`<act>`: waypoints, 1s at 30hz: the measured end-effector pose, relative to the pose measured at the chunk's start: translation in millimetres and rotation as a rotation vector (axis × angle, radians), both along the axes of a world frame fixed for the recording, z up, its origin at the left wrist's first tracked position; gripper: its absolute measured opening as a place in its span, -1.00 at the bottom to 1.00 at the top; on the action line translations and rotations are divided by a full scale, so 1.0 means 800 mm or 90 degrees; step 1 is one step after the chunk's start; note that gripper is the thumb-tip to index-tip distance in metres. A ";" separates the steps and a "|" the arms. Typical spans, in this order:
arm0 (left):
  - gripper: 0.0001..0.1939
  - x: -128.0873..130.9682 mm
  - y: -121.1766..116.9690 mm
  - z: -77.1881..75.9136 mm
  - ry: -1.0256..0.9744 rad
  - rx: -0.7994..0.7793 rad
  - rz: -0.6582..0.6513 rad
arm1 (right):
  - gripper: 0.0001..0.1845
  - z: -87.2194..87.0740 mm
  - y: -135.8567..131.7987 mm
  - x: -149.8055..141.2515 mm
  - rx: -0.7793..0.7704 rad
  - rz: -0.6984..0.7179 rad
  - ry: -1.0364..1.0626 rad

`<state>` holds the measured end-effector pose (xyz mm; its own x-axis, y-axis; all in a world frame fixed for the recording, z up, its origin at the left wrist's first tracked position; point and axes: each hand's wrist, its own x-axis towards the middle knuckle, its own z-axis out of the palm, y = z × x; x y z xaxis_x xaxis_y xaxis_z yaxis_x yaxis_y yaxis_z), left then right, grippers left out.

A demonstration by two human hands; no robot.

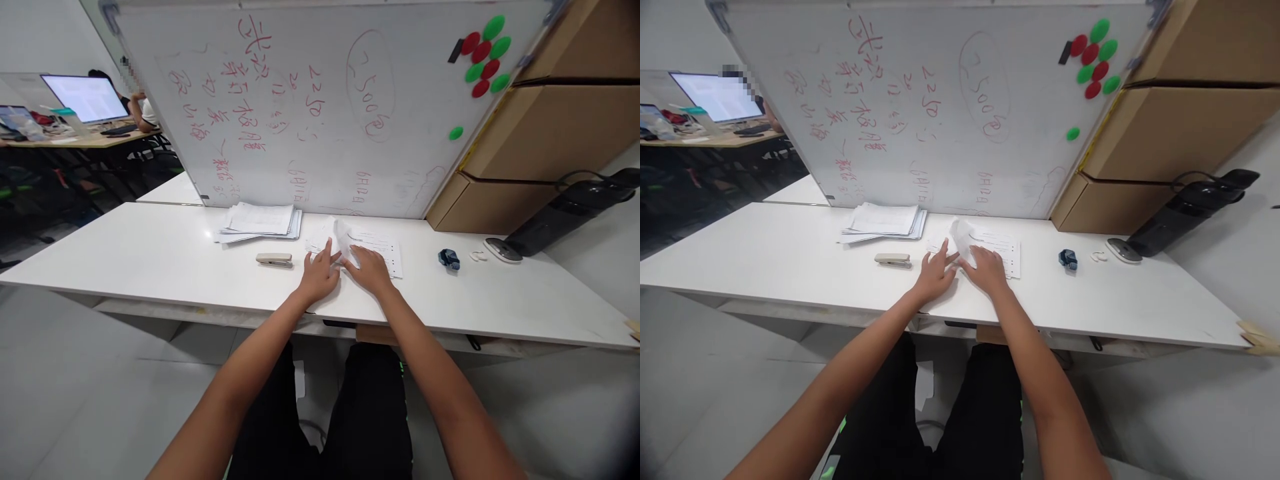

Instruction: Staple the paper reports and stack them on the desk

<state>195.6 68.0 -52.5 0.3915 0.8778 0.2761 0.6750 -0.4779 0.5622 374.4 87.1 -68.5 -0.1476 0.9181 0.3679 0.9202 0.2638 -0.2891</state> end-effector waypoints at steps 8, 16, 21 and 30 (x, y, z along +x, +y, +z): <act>-0.24 0.000 -0.006 0.005 0.075 0.039 -0.068 | -0.48 0.002 -0.001 0.001 0.035 0.055 -0.015; -0.47 0.010 0.002 -0.008 0.145 0.079 0.110 | -0.60 -0.004 0.002 0.002 0.045 0.034 -0.030; -0.73 0.010 -0.004 -0.008 0.150 0.152 0.166 | -0.62 -0.008 0.003 0.002 0.060 0.049 -0.014; -0.75 0.009 -0.007 -0.007 0.153 0.151 0.150 | -0.62 -0.007 0.000 0.002 0.044 0.054 -0.004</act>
<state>202.6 62.2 -58.1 0.2660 0.8739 0.4069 0.8801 -0.3923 0.2673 376.1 87.3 -74.0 -0.2260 0.8748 0.4286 0.8954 0.3598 -0.2624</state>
